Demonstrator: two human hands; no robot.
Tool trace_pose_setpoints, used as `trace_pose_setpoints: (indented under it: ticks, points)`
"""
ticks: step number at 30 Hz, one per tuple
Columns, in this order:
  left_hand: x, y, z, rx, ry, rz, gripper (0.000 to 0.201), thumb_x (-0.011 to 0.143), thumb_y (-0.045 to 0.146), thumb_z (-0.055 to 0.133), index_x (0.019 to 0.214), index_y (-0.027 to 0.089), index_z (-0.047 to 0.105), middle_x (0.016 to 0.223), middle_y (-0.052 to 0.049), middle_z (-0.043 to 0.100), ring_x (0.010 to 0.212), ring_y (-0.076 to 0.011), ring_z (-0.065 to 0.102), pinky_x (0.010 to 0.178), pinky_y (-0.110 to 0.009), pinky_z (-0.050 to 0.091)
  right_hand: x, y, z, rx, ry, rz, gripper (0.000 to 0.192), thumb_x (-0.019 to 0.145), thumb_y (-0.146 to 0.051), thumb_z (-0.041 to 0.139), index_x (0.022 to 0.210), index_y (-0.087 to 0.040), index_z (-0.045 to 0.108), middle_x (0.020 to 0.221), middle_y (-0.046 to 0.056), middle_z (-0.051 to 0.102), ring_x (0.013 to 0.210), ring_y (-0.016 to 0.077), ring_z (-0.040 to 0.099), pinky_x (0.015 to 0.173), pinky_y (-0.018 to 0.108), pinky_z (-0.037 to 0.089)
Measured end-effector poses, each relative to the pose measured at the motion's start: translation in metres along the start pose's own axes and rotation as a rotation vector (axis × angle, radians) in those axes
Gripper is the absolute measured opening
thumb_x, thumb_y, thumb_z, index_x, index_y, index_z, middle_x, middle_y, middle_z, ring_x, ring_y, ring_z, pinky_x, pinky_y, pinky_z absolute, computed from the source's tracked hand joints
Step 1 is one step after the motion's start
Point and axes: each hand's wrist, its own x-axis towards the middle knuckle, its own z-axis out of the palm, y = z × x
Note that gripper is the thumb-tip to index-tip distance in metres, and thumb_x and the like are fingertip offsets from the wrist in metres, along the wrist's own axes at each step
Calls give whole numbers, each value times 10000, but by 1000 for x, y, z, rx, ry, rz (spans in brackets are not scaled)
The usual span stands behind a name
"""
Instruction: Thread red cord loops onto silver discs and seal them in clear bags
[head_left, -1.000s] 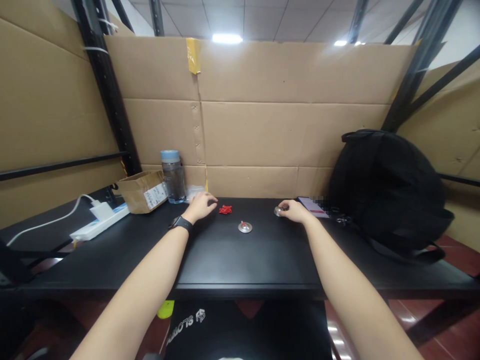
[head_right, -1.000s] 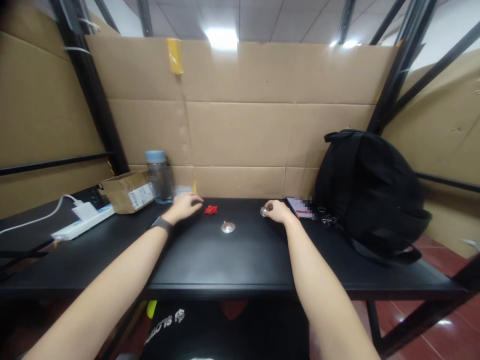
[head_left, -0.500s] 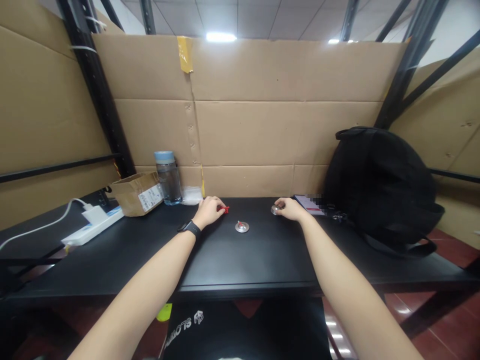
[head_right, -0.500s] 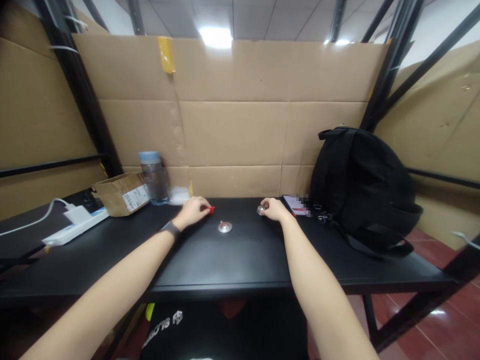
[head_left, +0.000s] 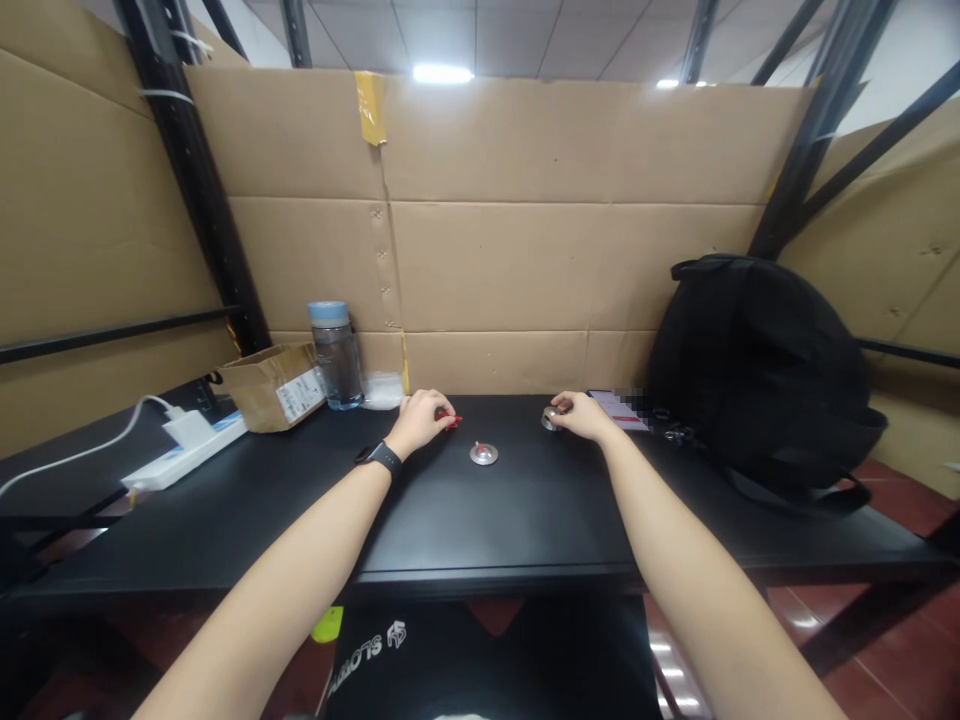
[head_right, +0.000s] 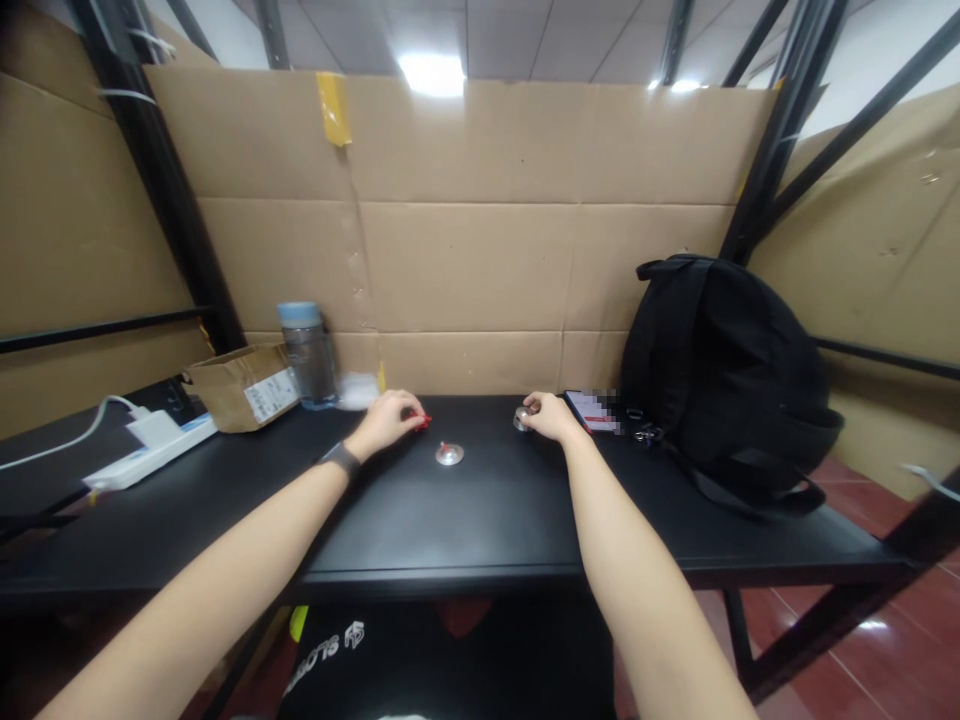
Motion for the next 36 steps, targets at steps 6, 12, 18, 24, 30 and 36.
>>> trace_pose_setpoints:
  ticks: [6,12,18,24,30,36]
  points:
    - [-2,7,-2,-22,37,6,70,904,268,659,889,232,717,960,-34,740,999,-235,623,916,-368,406,0,-2,1,44,41,-30,323,697,-259,790,1001,-160,744,934,86,755,806,189,689,736,267,508]
    - [-2,19,-8,-74,40,42,52,862,257,717,818,230,725,866,-5,744,870,-199,645,831,-323,432,-2,-12,2,148,57,-86,320,685,-239,788,993,-166,738,951,84,747,761,179,679,695,275,519]
    - [-3,35,-11,-138,98,72,42,822,253,780,799,244,747,911,-1,751,933,-203,653,856,-323,446,-11,-42,11,348,24,-125,350,693,-303,806,1011,-181,727,992,87,748,771,188,678,654,292,539]
    - [-6,61,-16,-232,175,64,84,841,261,775,924,276,774,964,-2,771,992,-214,659,889,-351,454,-27,-84,23,742,-23,-199,420,661,-333,866,1026,-202,703,1086,78,729,876,180,670,893,380,537]
    - [-9,77,-20,-250,268,22,47,878,301,735,876,277,775,1079,-21,709,1103,-231,621,976,-413,433,-42,-112,33,988,-113,-226,484,654,-299,897,1081,-221,682,1139,75,702,915,177,676,935,382,539]
    - [-10,83,-15,-275,295,31,36,882,279,722,888,281,758,1192,-30,637,1203,-251,562,1051,-458,413,-50,-124,44,1072,-122,-253,443,684,-283,891,1071,-237,679,1193,71,687,943,179,683,937,374,548]
